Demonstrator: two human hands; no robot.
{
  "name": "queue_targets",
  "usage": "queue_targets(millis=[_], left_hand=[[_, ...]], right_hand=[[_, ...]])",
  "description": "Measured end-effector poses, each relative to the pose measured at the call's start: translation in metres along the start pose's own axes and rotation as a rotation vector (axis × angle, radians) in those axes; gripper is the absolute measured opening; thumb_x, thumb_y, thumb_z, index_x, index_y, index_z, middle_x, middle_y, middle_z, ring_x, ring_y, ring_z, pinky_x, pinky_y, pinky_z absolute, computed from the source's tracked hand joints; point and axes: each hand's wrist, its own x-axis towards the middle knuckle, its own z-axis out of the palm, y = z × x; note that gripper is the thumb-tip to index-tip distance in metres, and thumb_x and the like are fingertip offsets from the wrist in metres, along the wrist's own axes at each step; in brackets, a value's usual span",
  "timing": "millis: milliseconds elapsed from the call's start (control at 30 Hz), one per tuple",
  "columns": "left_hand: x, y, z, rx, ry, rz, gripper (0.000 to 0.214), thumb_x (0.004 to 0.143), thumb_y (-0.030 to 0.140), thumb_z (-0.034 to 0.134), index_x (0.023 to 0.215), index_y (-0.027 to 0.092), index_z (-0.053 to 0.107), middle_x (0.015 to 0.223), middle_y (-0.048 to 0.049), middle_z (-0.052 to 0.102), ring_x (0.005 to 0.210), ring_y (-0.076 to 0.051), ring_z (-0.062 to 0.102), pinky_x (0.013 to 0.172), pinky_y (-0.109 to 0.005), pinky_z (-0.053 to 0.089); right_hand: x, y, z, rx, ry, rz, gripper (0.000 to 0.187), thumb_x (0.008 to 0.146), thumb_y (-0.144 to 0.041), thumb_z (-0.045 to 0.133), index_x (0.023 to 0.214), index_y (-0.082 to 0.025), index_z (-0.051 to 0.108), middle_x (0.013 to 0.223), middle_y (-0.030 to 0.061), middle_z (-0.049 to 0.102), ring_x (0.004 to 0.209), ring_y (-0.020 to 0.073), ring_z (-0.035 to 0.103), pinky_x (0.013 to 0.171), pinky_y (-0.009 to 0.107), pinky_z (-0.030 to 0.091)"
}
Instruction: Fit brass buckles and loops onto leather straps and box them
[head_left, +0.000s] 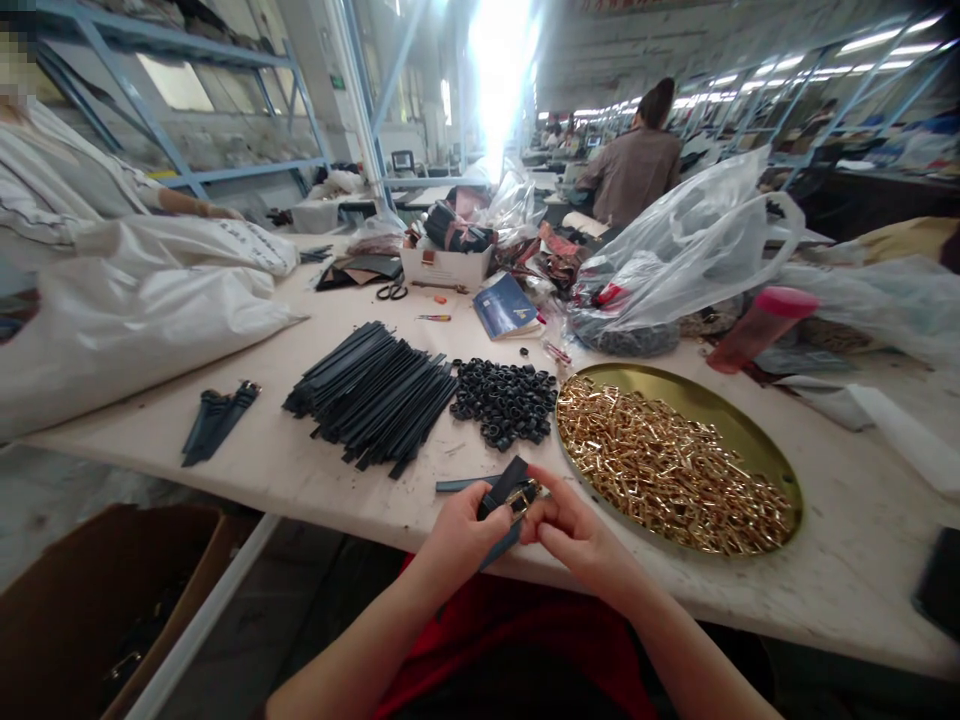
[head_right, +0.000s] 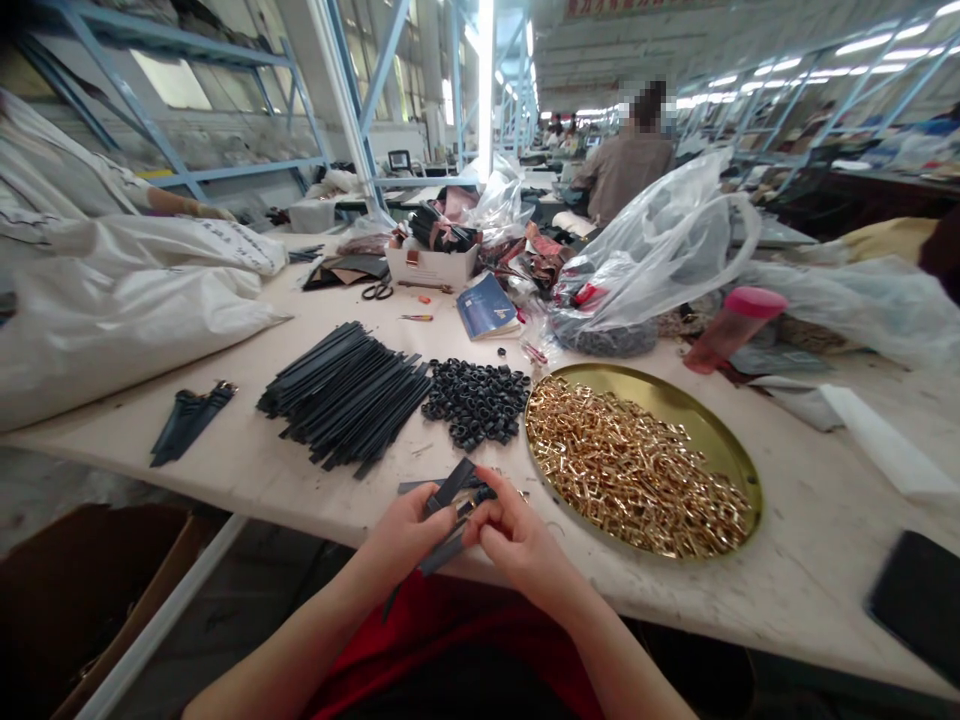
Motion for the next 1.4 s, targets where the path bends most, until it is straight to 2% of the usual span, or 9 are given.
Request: queue_targets(millis=[133, 333, 533, 667, 767, 933, 1067, 1233, 1400], left_hand=[[0.0, -0.001, -0.001, 0.053, -0.052, 0.03, 0.015, 0.071, 0.028, 0.05, 0.072, 0.014, 0.056, 0.064, 0.0023, 0.055, 0.06, -0.011, 0.047, 0.055, -0.021, 0.036], [0.002, -0.01, 0.002, -0.036, -0.181, 0.014, 0.026, 0.074, 0.032, 0.05, 0.088, 0.013, 0.062, 0.079, -0.0017, 0.063, 0.071, -0.015, 0.053, 0.062, -0.022, 0.04], [0.0, -0.016, -0.002, 0.081, -0.171, 0.079, 0.025, 0.073, 0.028, 0.05, 0.089, 0.014, 0.063, 0.076, -0.0007, 0.063, 0.069, -0.015, 0.053, 0.062, -0.023, 0.04], [0.0, -0.021, 0.001, 0.019, -0.202, 0.044, 0.025, 0.073, 0.03, 0.05, 0.085, 0.012, 0.064, 0.076, -0.0015, 0.062, 0.069, -0.015, 0.052, 0.062, -0.023, 0.038], [-0.001, -0.025, 0.004, -0.071, -0.208, -0.002, 0.025, 0.071, 0.028, 0.051, 0.086, 0.011, 0.063, 0.074, -0.0019, 0.06, 0.067, -0.013, 0.051, 0.061, -0.022, 0.037], [-0.005, -0.021, 0.005, -0.194, -0.186, -0.082, 0.024, 0.067, 0.031, 0.055, 0.081, 0.012, 0.06, 0.059, 0.0025, 0.049, 0.052, -0.008, 0.04, 0.049, -0.02, 0.028], [-0.008, -0.017, 0.005, -0.186, -0.204, -0.168, 0.017, 0.066, 0.029, 0.053, 0.074, 0.013, 0.054, 0.05, 0.007, 0.035, 0.045, -0.006, 0.026, 0.043, -0.02, 0.017], [-0.011, -0.019, 0.004, -0.046, -0.218, -0.044, 0.018, 0.068, 0.025, 0.049, 0.077, 0.012, 0.057, 0.059, 0.004, 0.044, 0.054, -0.008, 0.035, 0.049, -0.02, 0.026], [-0.013, -0.019, -0.002, 0.047, -0.263, 0.06, 0.023, 0.076, 0.033, 0.047, 0.08, 0.013, 0.056, 0.064, 0.003, 0.047, 0.058, -0.01, 0.038, 0.053, -0.021, 0.029]], right_hand=[[0.0, 0.01, -0.003, -0.114, 0.095, 0.017, 0.058, 0.073, -0.023, 0.058, 0.126, -0.022, 0.035, 0.069, -0.0039, 0.051, 0.062, 0.0116, 0.048, 0.058, 0.026, 0.038], [-0.003, 0.012, 0.003, 0.212, 0.015, 0.077, 0.047, 0.069, -0.031, 0.064, 0.113, -0.025, 0.048, 0.074, -0.0025, 0.058, 0.06, 0.0099, 0.052, 0.057, 0.024, 0.04], [-0.008, 0.009, 0.006, 0.294, 0.035, 0.16, 0.042, 0.066, -0.031, 0.068, 0.103, -0.022, 0.052, 0.067, -0.0042, 0.058, 0.057, 0.0093, 0.053, 0.058, 0.024, 0.042], [-0.011, 0.012, 0.012, 0.312, 0.036, 0.118, 0.044, 0.066, -0.029, 0.068, 0.107, -0.023, 0.051, 0.074, -0.0032, 0.059, 0.064, 0.0098, 0.055, 0.061, 0.024, 0.043], [-0.015, 0.014, 0.017, 0.216, 0.075, 0.038, 0.04, 0.07, -0.028, 0.064, 0.108, -0.023, 0.05, 0.073, -0.0031, 0.058, 0.066, 0.0107, 0.055, 0.06, 0.023, 0.043], [-0.022, 0.016, 0.018, -0.155, 0.226, -0.137, 0.021, 0.077, -0.021, 0.055, 0.098, -0.023, 0.052, 0.08, -0.0001, 0.061, 0.07, 0.013, 0.057, 0.065, 0.026, 0.045], [-0.025, 0.012, 0.013, -0.299, 0.157, -0.211, 0.007, 0.078, -0.02, 0.052, 0.078, -0.022, 0.059, 0.082, 0.0016, 0.062, 0.076, 0.0145, 0.057, 0.068, 0.026, 0.045], [-0.023, 0.009, 0.007, -0.276, 0.134, -0.167, 0.004, 0.075, -0.021, 0.059, 0.073, -0.021, 0.062, 0.091, 0.003, 0.061, 0.088, 0.0165, 0.056, 0.078, 0.028, 0.043], [-0.017, 0.013, 0.009, 0.013, 0.185, -0.016, 0.013, 0.071, -0.027, 0.064, 0.08, -0.02, 0.06, 0.067, -0.0026, 0.058, 0.061, 0.0113, 0.054, 0.058, 0.024, 0.044]])
